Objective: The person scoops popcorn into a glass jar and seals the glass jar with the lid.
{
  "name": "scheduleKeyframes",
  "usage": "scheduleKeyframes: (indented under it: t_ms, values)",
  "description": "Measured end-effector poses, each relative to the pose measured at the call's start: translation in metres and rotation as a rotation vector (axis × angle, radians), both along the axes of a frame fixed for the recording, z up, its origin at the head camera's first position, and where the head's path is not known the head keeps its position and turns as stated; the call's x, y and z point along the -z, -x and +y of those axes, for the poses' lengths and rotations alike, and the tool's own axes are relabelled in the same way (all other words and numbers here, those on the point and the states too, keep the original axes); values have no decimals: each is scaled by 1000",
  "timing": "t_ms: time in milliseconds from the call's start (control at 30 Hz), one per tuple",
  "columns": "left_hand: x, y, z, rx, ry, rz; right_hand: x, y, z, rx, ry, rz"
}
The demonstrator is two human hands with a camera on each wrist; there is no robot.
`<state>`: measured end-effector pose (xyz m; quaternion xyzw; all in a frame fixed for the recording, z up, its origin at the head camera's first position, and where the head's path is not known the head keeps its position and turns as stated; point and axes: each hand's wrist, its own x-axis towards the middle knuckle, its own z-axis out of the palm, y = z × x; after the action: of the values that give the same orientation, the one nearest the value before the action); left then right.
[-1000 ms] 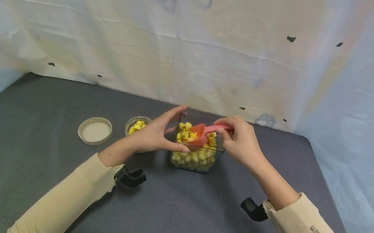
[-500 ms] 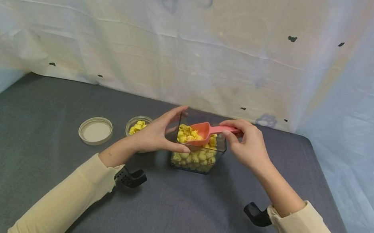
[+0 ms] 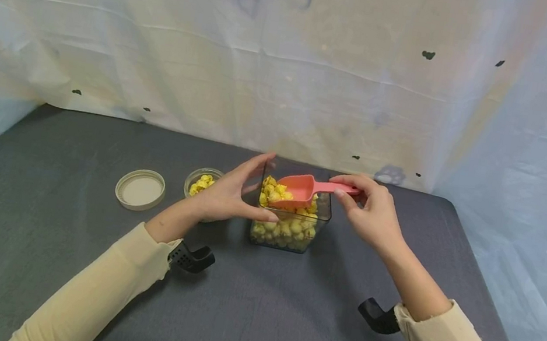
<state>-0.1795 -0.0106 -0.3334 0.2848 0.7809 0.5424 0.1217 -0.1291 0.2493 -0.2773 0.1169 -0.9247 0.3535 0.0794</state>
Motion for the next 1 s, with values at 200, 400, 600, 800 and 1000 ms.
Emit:
scheduleKeyframes:
  t_ms: [200,400,600,800,1000]
  values:
    - [0,0,0,-1,-1,9,4,2,-2,6,28,3]
    - [1,0,1,-2,-1,9,11,1,1,10,68,5]
    - [0,0,0,-3,-2,9,13,1,-7,-41,41,128]
    - [0,-1,-1,-6,-3,6,12,5,-14,-16,35,123]
    - [0,-1,0,1,-5,9,15,7,-14,-5,81,85]
